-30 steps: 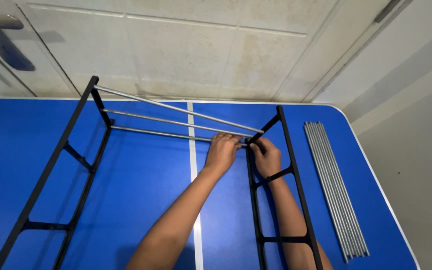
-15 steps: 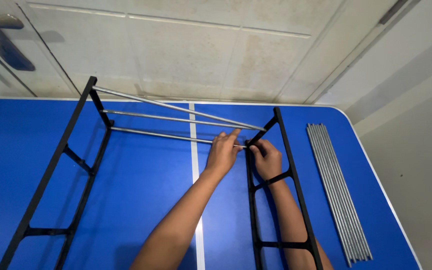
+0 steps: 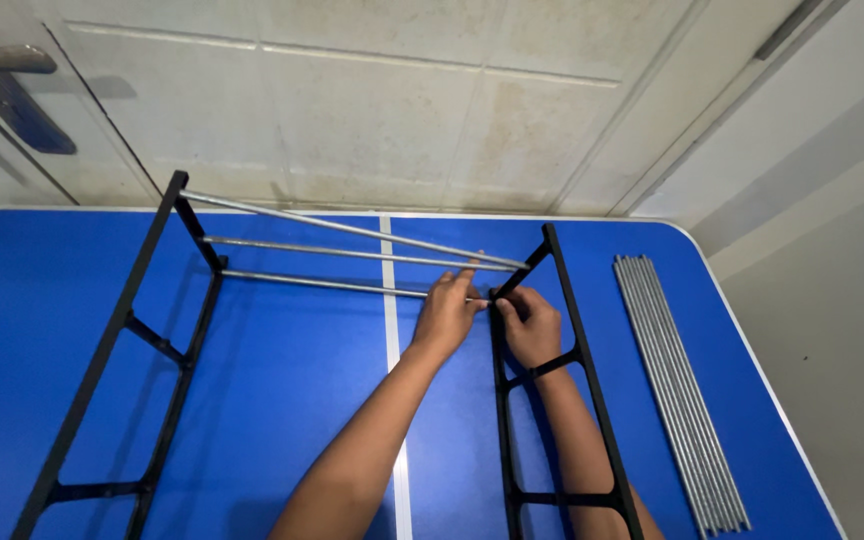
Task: The person assembles a metal rack by inserting multiple silver rods into slots on two black ladder-like frames. They place the rods one by one, aligning them horizontally between the frames on a blue table.
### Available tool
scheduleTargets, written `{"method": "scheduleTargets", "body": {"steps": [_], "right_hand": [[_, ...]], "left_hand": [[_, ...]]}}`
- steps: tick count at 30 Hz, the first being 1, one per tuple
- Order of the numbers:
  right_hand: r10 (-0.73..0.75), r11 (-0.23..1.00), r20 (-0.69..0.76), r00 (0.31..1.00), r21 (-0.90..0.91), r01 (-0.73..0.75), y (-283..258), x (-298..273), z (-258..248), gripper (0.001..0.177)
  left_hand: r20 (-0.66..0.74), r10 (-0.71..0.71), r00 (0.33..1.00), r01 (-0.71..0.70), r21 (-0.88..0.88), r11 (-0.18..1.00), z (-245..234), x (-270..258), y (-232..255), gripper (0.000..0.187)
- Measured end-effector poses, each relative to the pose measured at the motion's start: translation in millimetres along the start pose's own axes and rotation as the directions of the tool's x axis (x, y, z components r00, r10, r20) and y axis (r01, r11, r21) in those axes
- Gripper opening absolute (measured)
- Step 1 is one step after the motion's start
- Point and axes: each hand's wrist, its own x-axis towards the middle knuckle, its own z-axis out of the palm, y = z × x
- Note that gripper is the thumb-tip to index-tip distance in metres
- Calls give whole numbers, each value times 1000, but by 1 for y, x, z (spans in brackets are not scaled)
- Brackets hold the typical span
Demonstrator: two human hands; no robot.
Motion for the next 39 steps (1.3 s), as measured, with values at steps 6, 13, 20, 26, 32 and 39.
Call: {"method": "scheduleTargets", "body": {"steps": [6,13,20,26,32,39], "right_hand": [[85,996,-36,996,-1,-85,-1,-1,2,24],[10,1000,-71,997,-27,-12,-8,0,2,24],[77,995,-83,994,-57,-82,-12,1,2,21],[26,995,-99,995,-95,-35,-8,2,3,19],[23,996,-95,995,-82,-31,-5,3,3,28],[18,996,-75,997,-89,-25,-10,2,3,24]], "left_hand": [[-14,-36,999,35,-63,997,7,-1,-4,43],[-154,-73,985,-52,-676,735,20,8,-22,33],[-20,-184,983,86,-831,549,25,18,-36,28],[-7,-118,993,53,-865,499,21,18,-30,23],[0,-147,989,74,-862,501,23,14,-31,20],[-5,-131,991,61,-866,496,21,11,-31,20]]}}
